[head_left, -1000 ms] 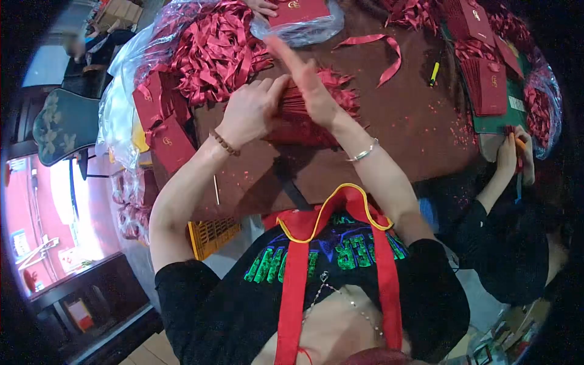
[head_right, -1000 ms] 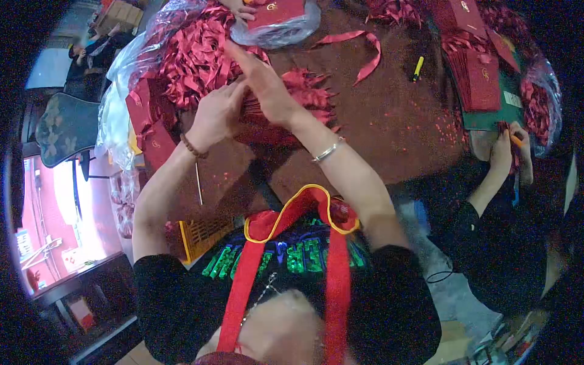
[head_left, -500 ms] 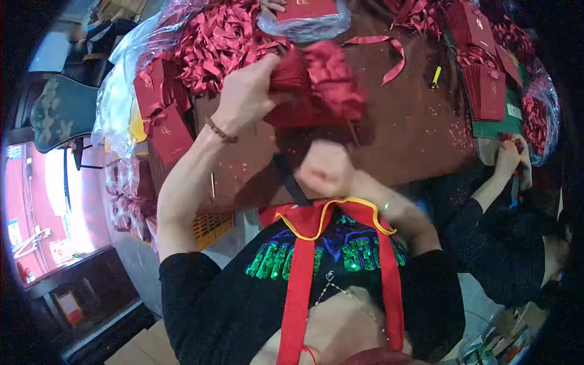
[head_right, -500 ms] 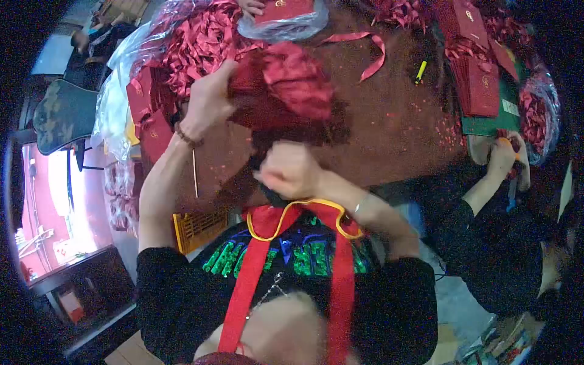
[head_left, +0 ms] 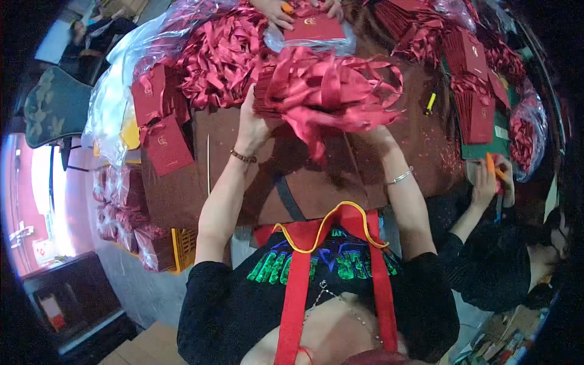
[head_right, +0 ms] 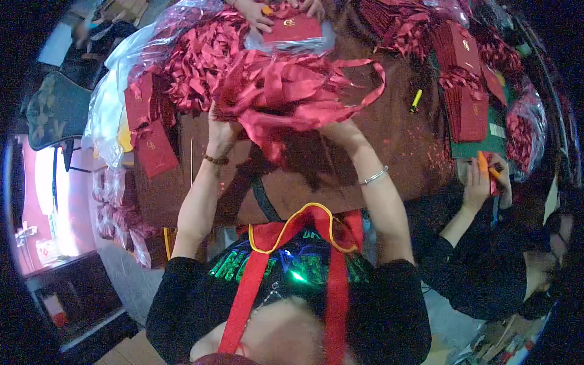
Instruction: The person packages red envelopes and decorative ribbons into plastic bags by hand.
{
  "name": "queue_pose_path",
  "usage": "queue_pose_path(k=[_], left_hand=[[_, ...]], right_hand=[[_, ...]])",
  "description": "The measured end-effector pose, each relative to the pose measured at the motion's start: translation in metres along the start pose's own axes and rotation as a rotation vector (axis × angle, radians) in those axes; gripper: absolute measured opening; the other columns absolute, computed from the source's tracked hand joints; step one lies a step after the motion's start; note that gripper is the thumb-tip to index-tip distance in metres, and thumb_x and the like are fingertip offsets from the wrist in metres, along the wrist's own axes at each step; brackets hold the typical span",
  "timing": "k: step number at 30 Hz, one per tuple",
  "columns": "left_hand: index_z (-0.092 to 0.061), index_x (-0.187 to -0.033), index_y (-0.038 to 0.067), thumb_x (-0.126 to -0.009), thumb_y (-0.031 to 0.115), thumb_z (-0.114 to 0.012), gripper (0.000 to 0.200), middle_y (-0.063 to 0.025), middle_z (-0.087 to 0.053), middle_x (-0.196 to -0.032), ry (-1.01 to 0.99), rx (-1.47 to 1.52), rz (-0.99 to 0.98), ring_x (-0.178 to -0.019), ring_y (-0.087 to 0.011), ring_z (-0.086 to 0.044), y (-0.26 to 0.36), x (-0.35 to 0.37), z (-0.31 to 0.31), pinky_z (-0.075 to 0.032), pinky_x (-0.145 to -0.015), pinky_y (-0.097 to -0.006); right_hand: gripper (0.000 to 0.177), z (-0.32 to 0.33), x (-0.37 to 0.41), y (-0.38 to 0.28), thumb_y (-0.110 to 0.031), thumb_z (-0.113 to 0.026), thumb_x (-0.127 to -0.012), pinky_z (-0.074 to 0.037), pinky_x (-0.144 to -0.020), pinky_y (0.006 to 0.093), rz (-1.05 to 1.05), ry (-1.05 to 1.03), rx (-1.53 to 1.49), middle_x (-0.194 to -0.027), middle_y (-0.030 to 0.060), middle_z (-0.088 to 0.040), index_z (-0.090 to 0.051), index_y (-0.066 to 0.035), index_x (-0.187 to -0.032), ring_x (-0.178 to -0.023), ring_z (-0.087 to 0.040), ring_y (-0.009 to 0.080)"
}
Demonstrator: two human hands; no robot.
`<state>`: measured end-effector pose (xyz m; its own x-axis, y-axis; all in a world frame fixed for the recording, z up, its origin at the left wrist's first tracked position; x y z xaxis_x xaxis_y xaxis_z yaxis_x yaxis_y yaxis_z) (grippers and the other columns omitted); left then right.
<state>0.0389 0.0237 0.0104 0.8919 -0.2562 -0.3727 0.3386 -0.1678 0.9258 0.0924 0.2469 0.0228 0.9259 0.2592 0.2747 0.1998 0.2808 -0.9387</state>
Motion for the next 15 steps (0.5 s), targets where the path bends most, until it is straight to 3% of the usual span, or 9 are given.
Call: queue_pose_path(k=[2, 4, 5, 6, 8, 10, 11, 13, 15], left_hand=[[-0.043, -0.114, 0.003, -0.069, 0.01, -0.07, 0.053, -0.0069, -0.056, -0.106, 0.02, -0.21, 0.168, -0.092, -0.0141, -0.055, 0.01, -0.001, 0.005, -0.044, -0.082, -0.0289], [-0.045, -0.117, 0.003, -0.078, -0.001, -0.054, 0.04, -0.007, -0.054, -0.106, 0.039, 0.479, 0.437, -0.091, -0.0165, -0.054, -0.021, -0.002, 0.011, -0.047, -0.079, -0.0295], [-0.044, -0.117, 0.004, -0.079, 0.003, -0.055, 0.04, -0.0059, -0.053, -0.106, 0.029, 0.025, 0.098, -0.092, -0.0149, -0.054, -0.045, 0.005, 0.016, -0.047, -0.078, -0.0293], [-0.043, -0.117, 0.005, -0.082, 0.007, -0.053, 0.037, -0.0052, -0.053, -0.107, 0.068, -0.017, 0.027, -0.092, -0.0145, -0.054, -0.054, 0.009, 0.014, -0.047, -0.079, -0.0287], [-0.033, -0.126, 0.003, -0.072, 0.007, -0.065, 0.063, -0.0076, -0.042, -0.122, 0.101, 0.177, 0.245, -0.113, -0.017, -0.04, -0.077, 0.018, 0.026, -0.037, -0.093, -0.0313], [-0.04, -0.119, 0.003, -0.073, 0.013, -0.066, 0.053, -0.0071, -0.049, -0.11, 0.064, -0.24, 0.063, -0.101, -0.0173, -0.048, -0.07, 0.02, 0.027, -0.039, -0.089, -0.0313], [-0.043, -0.115, 0.003, -0.073, 0.014, -0.066, 0.049, -0.0066, -0.051, -0.105, 0.089, -0.008, 0.143, -0.096, -0.0177, -0.05, -0.089, 0.02, 0.035, -0.041, -0.085, -0.0314], [-0.048, -0.105, 0.004, -0.074, 0.016, -0.064, 0.037, -0.0038, -0.055, -0.092, 0.041, -0.274, 0.105, -0.084, -0.0176, -0.053, -0.094, 0.016, 0.037, -0.043, -0.076, -0.0308], [-0.048, -0.104, 0.003, -0.077, 0.017, -0.061, 0.033, -0.0024, -0.054, -0.091, 0.105, 0.003, 0.105, -0.084, -0.0153, -0.052, -0.095, 0.021, 0.03, -0.044, -0.076, -0.029]], right_hand=[[0.035, -0.002, -0.021, 0.028, -0.012, -0.051, -0.084, -0.037, -0.095, 0.0344, 0.226, -0.057, 0.022, -0.121, 0.0075, -0.049, -0.047, -0.006, -0.118, -0.11, -0.047, 0.0198], [0.036, -0.01, -0.043, 0.051, -0.01, -0.049, -0.083, -0.037, -0.095, 0.0364, 0.533, -0.004, 0.42, -0.123, 0.0088, -0.047, -0.047, -0.006, -0.119, -0.111, -0.046, 0.0199], [0.037, -0.022, -0.06, 0.079, -0.012, -0.049, -0.084, -0.037, -0.095, 0.037, 0.596, 0.037, 0.048, -0.124, 0.0093, -0.046, -0.044, -0.007, -0.121, -0.111, -0.046, 0.0206], [0.037, -0.027, -0.065, 0.083, -0.014, -0.048, -0.085, -0.037, -0.095, 0.0377, 0.607, 0.066, 0.072, -0.124, 0.0096, -0.046, -0.043, -0.007, -0.121, -0.111, -0.046, 0.0212], [0.037, -0.038, -0.077, 0.09, -0.018, -0.047, -0.087, -0.037, -0.095, 0.0391, 0.627, 0.126, 0.121, -0.125, 0.0104, -0.045, -0.042, -0.008, -0.122, -0.111, -0.046, 0.0225], [0.039, -0.037, -0.074, 0.088, -0.02, -0.044, -0.088, -0.038, -0.095, 0.0382, 0.271, -0.556, -1.539, -0.126, 0.0092, -0.044, -0.039, -0.01, -0.125, -0.11, -0.047, 0.0228], [0.043, -0.033, -0.078, 0.1, -0.022, -0.042, -0.087, -0.035, -0.098, 0.0362, 0.399, -0.331, -1.002, -0.127, 0.0084, -0.043, -0.035, -0.011, -0.128, -0.114, -0.045, 0.0219], [0.043, -0.036, -0.084, 0.116, -0.024, -0.041, -0.088, -0.034, -0.099, 0.0374, 0.331, -0.351, -1.133, -0.128, 0.0086, -0.041, -0.035, -0.012, -0.128, -0.115, -0.043, 0.0227], [0.044, -0.045, -0.089, 0.13, -0.029, -0.039, -0.088, -0.031, -0.101, 0.0399, 0.168, -0.411, -1.422, -0.13, 0.009, -0.039, -0.035, -0.013, -0.129, -0.118, -0.04, 0.0244]])
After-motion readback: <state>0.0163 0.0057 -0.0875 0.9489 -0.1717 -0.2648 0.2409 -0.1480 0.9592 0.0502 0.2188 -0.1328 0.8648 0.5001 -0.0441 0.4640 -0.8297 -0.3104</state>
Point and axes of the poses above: each hand's wrist, its own x-axis away from the middle knuckle, its own z-axis out of the back of the hand, y = z × x, the point moved 1 cm from there along -x, towards the middle knuckle
